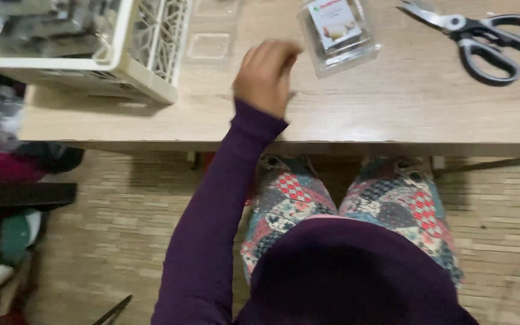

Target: Trimming the edges of plastic food containers with scissors and organizing them into baskets on a production table.

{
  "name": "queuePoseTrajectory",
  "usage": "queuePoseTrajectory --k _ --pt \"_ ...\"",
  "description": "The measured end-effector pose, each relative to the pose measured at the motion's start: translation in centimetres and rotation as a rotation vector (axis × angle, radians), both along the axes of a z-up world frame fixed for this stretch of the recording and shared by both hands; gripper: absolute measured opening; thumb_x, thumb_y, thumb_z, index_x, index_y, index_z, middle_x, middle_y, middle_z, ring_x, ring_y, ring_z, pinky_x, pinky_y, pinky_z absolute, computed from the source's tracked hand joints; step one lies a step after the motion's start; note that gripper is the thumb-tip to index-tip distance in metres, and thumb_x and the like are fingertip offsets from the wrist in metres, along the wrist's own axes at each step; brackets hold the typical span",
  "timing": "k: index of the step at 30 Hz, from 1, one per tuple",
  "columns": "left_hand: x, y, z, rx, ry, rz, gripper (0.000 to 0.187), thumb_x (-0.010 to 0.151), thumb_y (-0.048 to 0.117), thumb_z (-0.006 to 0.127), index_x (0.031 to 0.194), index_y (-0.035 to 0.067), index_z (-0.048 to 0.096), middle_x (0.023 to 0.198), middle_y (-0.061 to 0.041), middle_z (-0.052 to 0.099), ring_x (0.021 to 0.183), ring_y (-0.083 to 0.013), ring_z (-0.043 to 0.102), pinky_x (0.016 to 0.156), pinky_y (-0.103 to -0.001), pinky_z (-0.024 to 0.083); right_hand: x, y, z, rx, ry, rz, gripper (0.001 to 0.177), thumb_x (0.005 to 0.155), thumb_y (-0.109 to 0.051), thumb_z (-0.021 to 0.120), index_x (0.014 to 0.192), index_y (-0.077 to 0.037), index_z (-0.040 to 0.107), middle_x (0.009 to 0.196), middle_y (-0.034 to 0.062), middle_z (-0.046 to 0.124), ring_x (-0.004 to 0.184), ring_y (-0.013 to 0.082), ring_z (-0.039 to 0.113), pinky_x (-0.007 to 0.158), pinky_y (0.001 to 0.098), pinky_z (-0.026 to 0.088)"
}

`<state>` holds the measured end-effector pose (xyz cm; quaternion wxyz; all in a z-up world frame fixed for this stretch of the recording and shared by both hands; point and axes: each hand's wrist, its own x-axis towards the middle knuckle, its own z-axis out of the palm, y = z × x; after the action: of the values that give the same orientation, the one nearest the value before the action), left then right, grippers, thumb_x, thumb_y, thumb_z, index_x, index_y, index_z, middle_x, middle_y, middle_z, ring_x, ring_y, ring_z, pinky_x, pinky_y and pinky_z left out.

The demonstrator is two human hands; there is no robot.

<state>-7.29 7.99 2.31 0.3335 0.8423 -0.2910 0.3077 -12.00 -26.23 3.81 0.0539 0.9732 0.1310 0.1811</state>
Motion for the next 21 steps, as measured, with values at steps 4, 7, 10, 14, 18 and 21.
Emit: queuePoseTrajectory --k 4,7,10,14,18,21 --pt "2.7 -7.5 -1.1 0.159 -0.017 0.039 0.044 0.081 0.018 0.078 0.122 0.022 0.061 0.117 -0.004 0.064 0.100 -0.0295 0.061 0.073 -0.042 0.055 -2.3 -0.6 0.5 -0.070 -0.069 -0.037 0.044 0.092 -0.031 0.079 0.135 -0.032 0.073 0.144 0.0225 0.065 0.127 0.0392 0.059 0.089 0.0568 0.044" --pt "2.8 -12.0 -1.4 0.384 0.085 0.264 0.066 0.080 0.066 0.075 0.132 0.029 0.058 0.134 -0.005 0.054 0.115 -0.0328 0.053 0.071 -0.050 0.055 -2.6 -2.0 -0.6 -0.109 -0.130 -0.057 0.043 0.091 -0.029 0.081 0.134 -0.032 0.074 0.146 0.0235 0.064 0.129 0.0402 0.058 0.090 0.0582 0.043" --pt "3.4 -13.5 -2.6 0.545 0.245 0.315 0.065 0.084 0.070 0.061 0.133 0.027 0.057 0.142 -0.008 0.054 0.124 -0.0383 0.050 0.082 -0.055 0.051 -1.9 -2.4 -3.7 -0.057 -0.094 -0.110 0.043 0.094 -0.025 0.072 0.137 -0.030 0.071 0.145 0.0221 0.063 0.126 0.0408 0.056 0.085 0.0579 0.043" --pt "5.1 -11.2 -5.2 0.452 0.071 -0.074 0.056 0.065 0.039 0.067 0.117 0.019 0.065 0.125 -0.010 0.059 0.131 -0.0463 0.046 0.101 -0.074 0.034 0.3 -4.2 -6.3 0.193 0.082 -0.150 0.040 0.098 -0.018 0.058 0.135 -0.027 0.068 0.140 0.0123 0.062 0.126 0.0372 0.055 0.091 0.0584 0.035" --pt "5.5 -6.8 -0.2 0.520 0.304 -0.301 0.034 0.082 0.002 0.049 0.110 0.013 0.065 0.128 -0.009 0.070 0.138 -0.0485 0.044 0.111 -0.084 0.010 1.9 -5.8 -6.0 0.108 -0.099 -0.109 0.024 0.112 -0.041 0.061 0.124 -0.026 0.075 0.130 0.0032 0.076 0.122 0.0342 0.062 0.093 0.0554 0.040" --pt "7.3 -3.4 -1.5 0.538 0.218 -0.121 0.017 0.088 0.021 0.065 0.104 0.024 0.069 0.137 -0.007 0.065 0.139 -0.0403 0.045 0.112 -0.075 0.022 3.1 -7.4 -7.5 0.182 -0.197 -0.091 0.024 0.109 -0.032 0.068 0.130 -0.022 0.077 0.134 0.0095 0.075 0.118 0.0382 0.059 0.085 0.0522 0.040"
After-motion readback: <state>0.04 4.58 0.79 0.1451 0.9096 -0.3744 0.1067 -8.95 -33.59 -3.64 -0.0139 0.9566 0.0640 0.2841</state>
